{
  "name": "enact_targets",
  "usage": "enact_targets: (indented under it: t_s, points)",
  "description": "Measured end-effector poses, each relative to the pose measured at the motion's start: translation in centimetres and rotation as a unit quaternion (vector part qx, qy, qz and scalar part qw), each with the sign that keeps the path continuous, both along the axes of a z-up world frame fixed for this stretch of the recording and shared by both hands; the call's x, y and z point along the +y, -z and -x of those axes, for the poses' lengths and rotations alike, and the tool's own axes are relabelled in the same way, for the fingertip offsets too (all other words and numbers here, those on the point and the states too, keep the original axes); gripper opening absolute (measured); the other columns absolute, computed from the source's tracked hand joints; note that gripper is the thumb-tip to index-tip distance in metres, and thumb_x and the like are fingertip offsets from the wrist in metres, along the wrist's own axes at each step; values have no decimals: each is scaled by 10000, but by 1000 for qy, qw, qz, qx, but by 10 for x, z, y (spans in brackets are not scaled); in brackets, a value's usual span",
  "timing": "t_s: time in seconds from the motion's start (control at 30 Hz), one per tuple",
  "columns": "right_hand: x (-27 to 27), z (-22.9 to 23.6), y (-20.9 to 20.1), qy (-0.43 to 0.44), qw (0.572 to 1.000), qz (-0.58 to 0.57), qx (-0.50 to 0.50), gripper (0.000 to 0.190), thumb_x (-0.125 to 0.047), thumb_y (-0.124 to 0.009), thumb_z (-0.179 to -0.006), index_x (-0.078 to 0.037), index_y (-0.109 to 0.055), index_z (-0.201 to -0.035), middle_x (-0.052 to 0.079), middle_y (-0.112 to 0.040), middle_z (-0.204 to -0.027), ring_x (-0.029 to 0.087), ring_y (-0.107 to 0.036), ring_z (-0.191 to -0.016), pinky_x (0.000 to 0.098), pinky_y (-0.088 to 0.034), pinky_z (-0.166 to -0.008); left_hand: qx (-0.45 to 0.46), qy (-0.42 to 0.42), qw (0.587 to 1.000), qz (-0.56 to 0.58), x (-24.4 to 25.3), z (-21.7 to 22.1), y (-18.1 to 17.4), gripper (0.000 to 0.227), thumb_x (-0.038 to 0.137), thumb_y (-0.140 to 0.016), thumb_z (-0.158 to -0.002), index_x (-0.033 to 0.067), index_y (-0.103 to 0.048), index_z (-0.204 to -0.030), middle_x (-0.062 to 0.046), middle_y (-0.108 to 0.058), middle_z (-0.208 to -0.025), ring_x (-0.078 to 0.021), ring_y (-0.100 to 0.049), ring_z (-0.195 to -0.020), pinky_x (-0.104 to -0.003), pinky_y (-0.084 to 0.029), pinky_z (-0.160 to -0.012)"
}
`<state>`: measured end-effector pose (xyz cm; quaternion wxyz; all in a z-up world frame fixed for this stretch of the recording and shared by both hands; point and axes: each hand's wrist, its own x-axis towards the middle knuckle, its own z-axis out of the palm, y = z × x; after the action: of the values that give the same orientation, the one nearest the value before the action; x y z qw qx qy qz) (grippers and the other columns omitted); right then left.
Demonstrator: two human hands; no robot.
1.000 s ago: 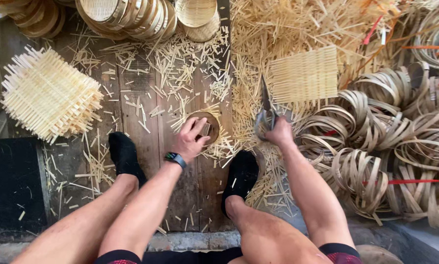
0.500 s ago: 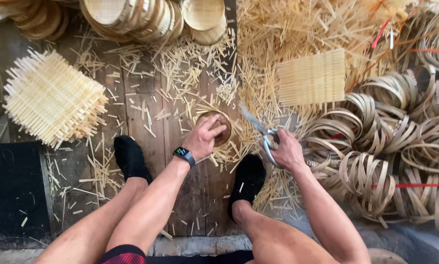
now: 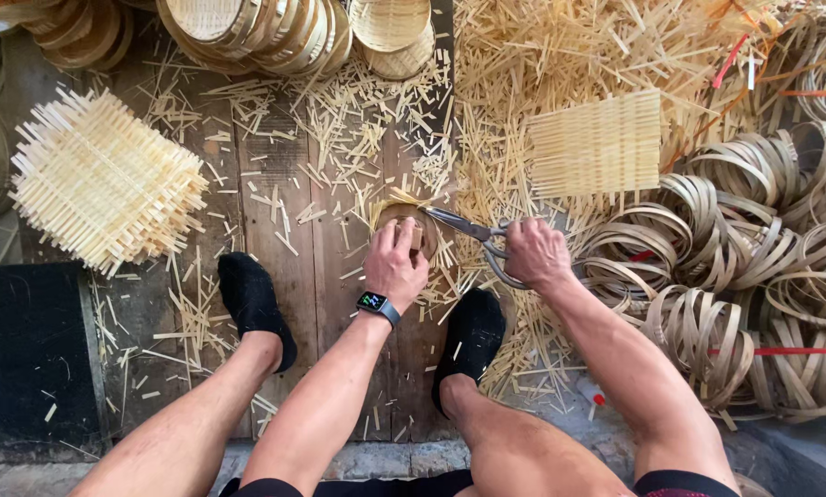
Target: The person assembles bamboo steamer baskets by hand and using shears, fitting woven bamboo circular bases into bamboo rings and trimming the excess woven material.
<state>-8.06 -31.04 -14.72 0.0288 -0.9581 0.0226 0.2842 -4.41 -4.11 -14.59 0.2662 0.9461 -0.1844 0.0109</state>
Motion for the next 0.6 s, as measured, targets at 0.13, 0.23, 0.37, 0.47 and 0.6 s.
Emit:
enact_targets:
  t_s: [0.13, 0.23, 0.37, 0.47, 0.6]
  points:
    - [0, 2, 1, -26, 988, -32, -150, 448, -401, -582, -922, 28, -647, -1031, 230, -669, -934, 315, -663, -823, 438, -572, -651, 23, -2, 999, 41, -1, 0, 10, 548, 192, -775, -810, 104, -630, -1331, -189, -623, -1232, -357, -613, -1110, -467, -540, -939]
    - [11, -2, 9, -54, 977, -9, -208, 461, -405, -595, -835, 37, -644, -956, 232, -665, -857, 322, -672, -753, 443, -578, -616, 48, 45, 998, 9, 3, -3, 11, 541, 179, -761, -822, 112, -631, -1343, -155, -635, -1266, -319, -610, -1125, -494, -496, -1000]
    - [-4, 0, 30, -32, 997, 18, -74, 270, -236, -562, -990, 19, -636, -1037, 228, -663, -944, 299, -681, -801, 425, -587, -638, 53, 68, 995, -39, 10, -9, 3, 543, 195, -779, -794, 160, -648, -1320, -107, -650, -1263, -260, -614, -1124, -563, -364, -1010]
    - [-10, 5, 30, -36, 991, -6, -129, 270, -268, -591, -949, -9, -643, -1002, 203, -671, -963, 309, -679, -866, 444, -580, -680, 65, 74, 995, -27, 12, -9, 2, 543, 208, -775, -817, 194, -643, -1343, -86, -643, -1289, -249, -605, -1155, -564, -331, -1031]
    - [-3, 1, 19, -78, 975, -3, -210, 596, -541, -651, -815, 46, -646, -917, 224, -668, -850, 308, -663, -743, 425, -580, -624, 67, 115, 991, -21, 13, -13, 7, 549, 185, -752, -843, 213, -639, -1378, -76, -626, -1342, -226, -598, -1190, -545, -339, -1075]
